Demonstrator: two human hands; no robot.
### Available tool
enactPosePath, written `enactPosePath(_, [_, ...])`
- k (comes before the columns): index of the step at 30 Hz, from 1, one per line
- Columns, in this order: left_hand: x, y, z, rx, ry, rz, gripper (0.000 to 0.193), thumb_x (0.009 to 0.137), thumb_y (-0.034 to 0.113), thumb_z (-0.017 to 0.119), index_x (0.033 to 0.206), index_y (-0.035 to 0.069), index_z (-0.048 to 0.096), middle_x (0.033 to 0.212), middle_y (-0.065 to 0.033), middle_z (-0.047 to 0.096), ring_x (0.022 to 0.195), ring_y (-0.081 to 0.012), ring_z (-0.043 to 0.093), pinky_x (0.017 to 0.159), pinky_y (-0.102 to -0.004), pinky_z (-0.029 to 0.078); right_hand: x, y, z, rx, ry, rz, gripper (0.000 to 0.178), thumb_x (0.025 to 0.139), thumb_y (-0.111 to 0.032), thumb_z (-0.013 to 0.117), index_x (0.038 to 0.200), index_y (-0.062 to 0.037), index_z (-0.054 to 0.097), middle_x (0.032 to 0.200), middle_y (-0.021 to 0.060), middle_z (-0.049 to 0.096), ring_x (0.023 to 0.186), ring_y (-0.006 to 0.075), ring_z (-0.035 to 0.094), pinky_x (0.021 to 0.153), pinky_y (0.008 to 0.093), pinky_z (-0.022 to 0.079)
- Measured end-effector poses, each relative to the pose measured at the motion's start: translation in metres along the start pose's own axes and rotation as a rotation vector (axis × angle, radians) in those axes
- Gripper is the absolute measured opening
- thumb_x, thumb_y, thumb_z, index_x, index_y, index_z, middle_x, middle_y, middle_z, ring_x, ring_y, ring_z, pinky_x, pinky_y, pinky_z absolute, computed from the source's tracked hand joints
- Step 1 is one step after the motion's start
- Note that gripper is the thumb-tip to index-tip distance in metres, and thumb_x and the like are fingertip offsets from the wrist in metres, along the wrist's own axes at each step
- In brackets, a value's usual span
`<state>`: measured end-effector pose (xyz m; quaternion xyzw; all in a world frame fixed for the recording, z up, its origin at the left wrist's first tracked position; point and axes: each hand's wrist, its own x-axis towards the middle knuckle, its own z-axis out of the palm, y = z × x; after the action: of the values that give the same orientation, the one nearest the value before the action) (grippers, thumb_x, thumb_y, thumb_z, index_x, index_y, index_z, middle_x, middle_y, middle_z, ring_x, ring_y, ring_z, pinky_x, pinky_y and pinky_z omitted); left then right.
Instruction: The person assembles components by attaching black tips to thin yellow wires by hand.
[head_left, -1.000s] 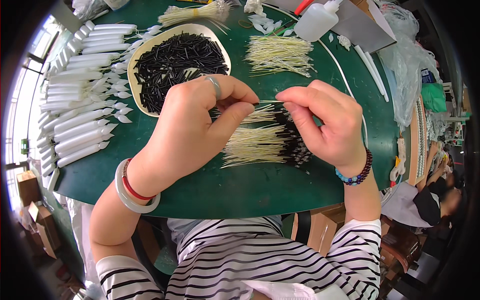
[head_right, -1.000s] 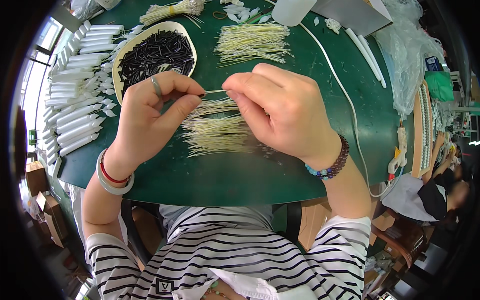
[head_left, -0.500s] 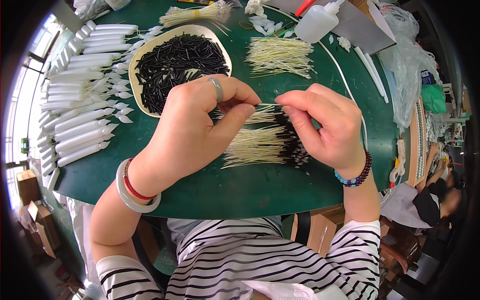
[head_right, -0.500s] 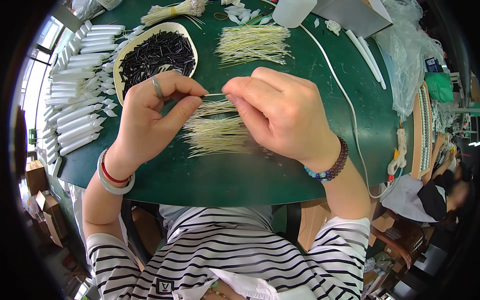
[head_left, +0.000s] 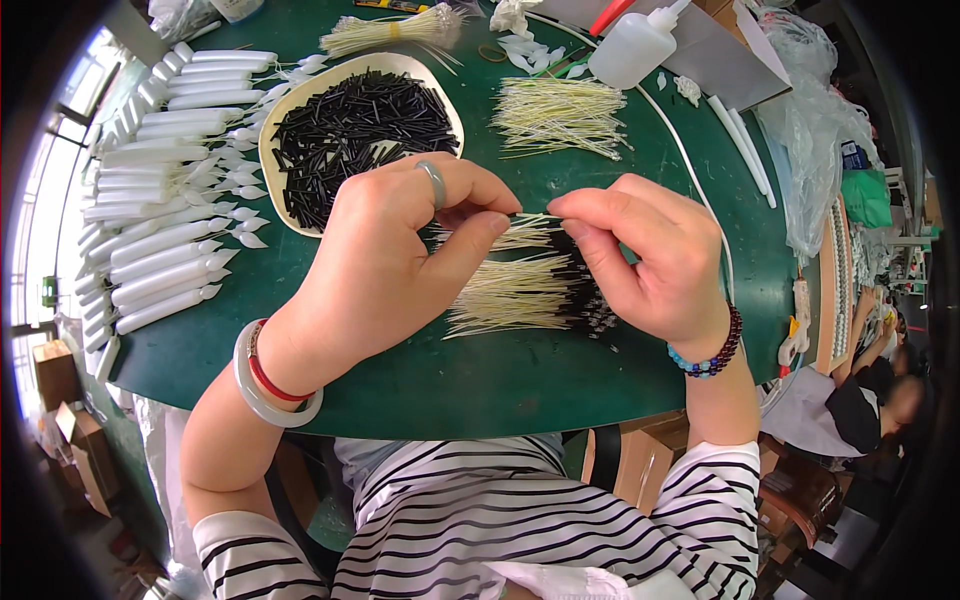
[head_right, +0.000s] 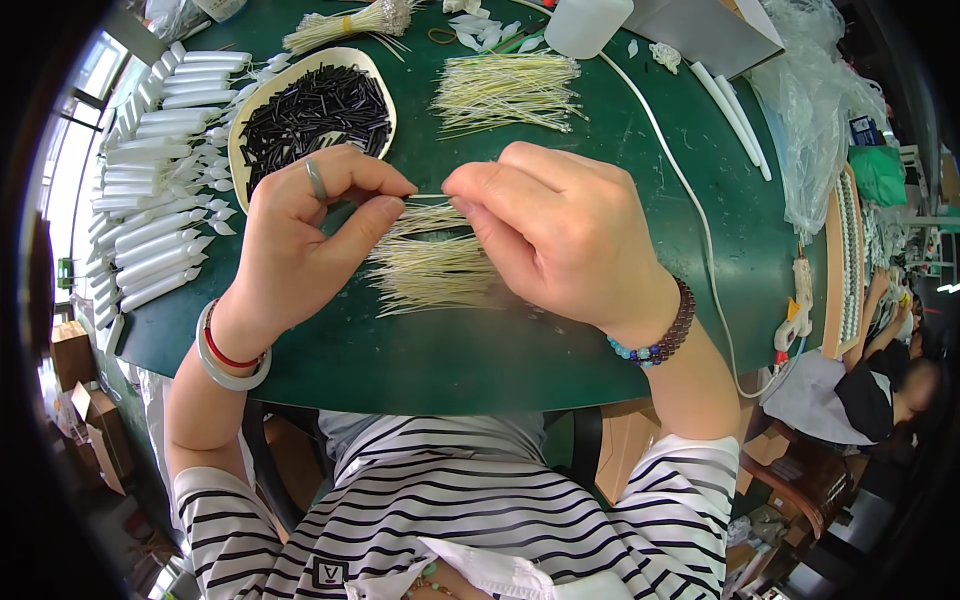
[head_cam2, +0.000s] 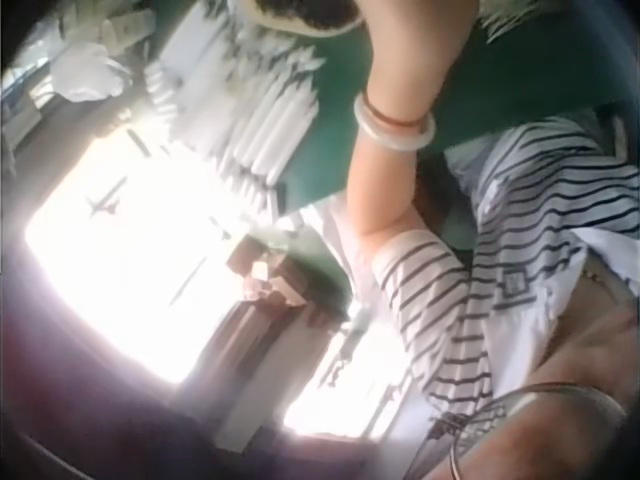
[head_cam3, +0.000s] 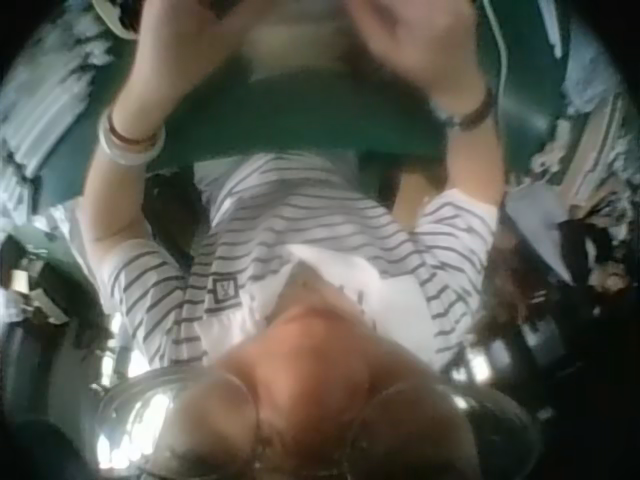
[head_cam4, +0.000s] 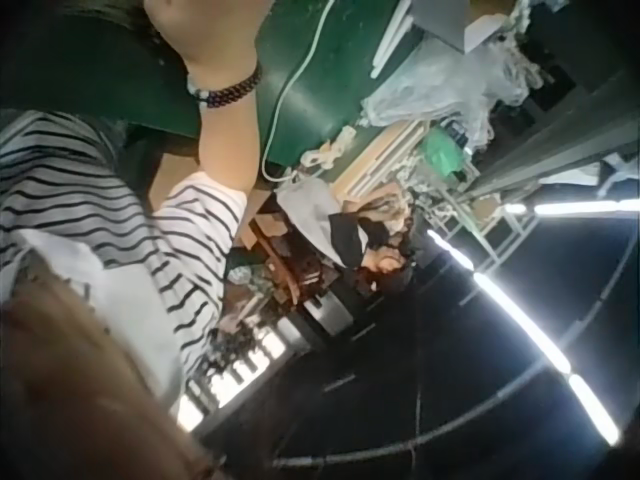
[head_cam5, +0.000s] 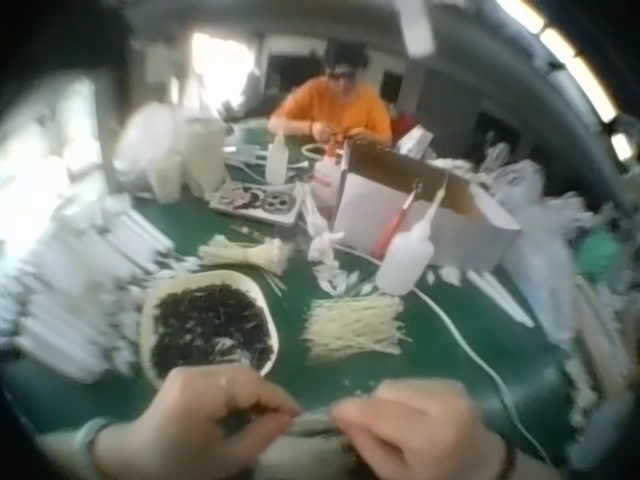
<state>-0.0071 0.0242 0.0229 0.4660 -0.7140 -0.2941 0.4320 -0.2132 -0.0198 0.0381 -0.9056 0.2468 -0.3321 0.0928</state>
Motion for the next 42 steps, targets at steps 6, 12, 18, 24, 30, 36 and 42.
enactPosePath(6, [0.001, -0.005, 0.002, 0.042, 0.034, 0.082, 0.011, 0.074, -0.006, 0.067, 0.084, 0.0, 0.067, 0.078, -0.0068, 0.065, 0.069, -0.0158, 0.061, 0.062, -0.024, 0.048, 0.0, 0.003, 0.001, -0.004, -0.023, -0.012, 0.011, 0.075, -0.001, 0.067, 0.084, -0.0046, 0.063, 0.065, 0.0055, 0.054, 0.055, 0.0221, 0.055, 0.047, 0.0308, 0.043])
enactPosePath(12, [-0.002, -0.006, 0.007, 0.101, 0.066, 0.146, 0.012, 0.074, -0.006, 0.068, 0.084, 0.0, 0.067, 0.079, -0.0083, 0.067, 0.069, -0.0178, 0.064, 0.062, -0.0259, 0.049, 0.0, -0.001, 0.012, 0.004, -0.127, 0.001, 0.018, 0.075, -0.011, 0.071, 0.091, -0.0049, 0.062, 0.074, 0.0069, 0.061, 0.07, 0.0234, 0.06, 0.066, 0.0334, 0.046])
enactPosePath(18, [-0.001, -0.002, 0.009, 0.143, 0.058, 0.102, 0.013, 0.073, -0.005, 0.069, 0.086, 0.0, 0.068, 0.079, -0.0091, 0.068, 0.068, -0.0184, 0.065, 0.062, -0.026, 0.05, -0.005, 0.012, 0.001, -0.004, -0.224, 0.043, 0.015, 0.077, -0.015, 0.07, 0.088, -0.0058, 0.064, 0.071, 0.0064, 0.062, 0.07, 0.0242, 0.06, 0.072, 0.0342, 0.043])
enactPosePath(24, [-0.004, -0.005, 0.008, 0.237, 0.069, 0.171, 0.016, 0.074, -0.003, 0.07, 0.09, 0.0, 0.069, 0.076, -0.009, 0.068, 0.067, -0.0177, 0.066, 0.06, -0.0251, 0.05, -0.004, 0.008, 0.016, 0.14, -0.161, 0.062, 0.009, 0.076, -0.013, 0.07, 0.079, -0.0065, 0.064, 0.068, 0.0059, 0.059, 0.068, 0.0235, 0.059, 0.07, 0.0336, 0.043])
enactPosePath(30, [-0.004, -0.009, 0.001, 0.224, 0.062, 0.094, 0.019, 0.075, -0.004, 0.068, 0.094, 0.0, 0.068, 0.075, -0.0097, 0.068, 0.068, -0.0186, 0.066, 0.061, -0.0268, 0.051, -0.007, 0.023, 0.003, 0.068, -0.09, -0.008, 0.01, 0.073, -0.011, 0.072, 0.078, -0.0055, 0.064, 0.069, 0.0051, 0.061, 0.063, 0.0231, 0.057, 0.066, 0.0334, 0.044])
enactPosePath(36, [-0.002, -0.01, 0.003, 0.205, -0.005, 0.184, 0.011, 0.074, -0.006, 0.069, 0.084, -0.001, 0.067, 0.077, -0.0101, 0.066, 0.068, -0.0199, 0.063, 0.061, -0.0267, 0.05, -0.005, 0.017, 0.013, 0.102, -0.019, 0.017, 0.009, 0.075, -0.011, 0.072, 0.078, -0.0063, 0.065, 0.067, 0.0042, 0.056, 0.062, 0.0219, 0.056, 0.06, 0.0315, 0.044])
enactPosePath(42, [-0.001, -0.012, 0.005, 0.223, 0.007, 0.218, 0.008, 0.073, -0.003, 0.067, 0.08, 0.0, 0.065, 0.072, -0.011, 0.06, 0.063, -0.0273, 0.057, 0.056, -0.034, 0.047, -0.005, 0.014, 0.013, 0.084, -0.071, 0.027, 0.009, 0.074, -0.01, 0.071, 0.074, -0.0069, 0.062, 0.067, 0.004, 0.056, 0.064, 0.0223, 0.056, 0.06, 0.0329, 0.043])
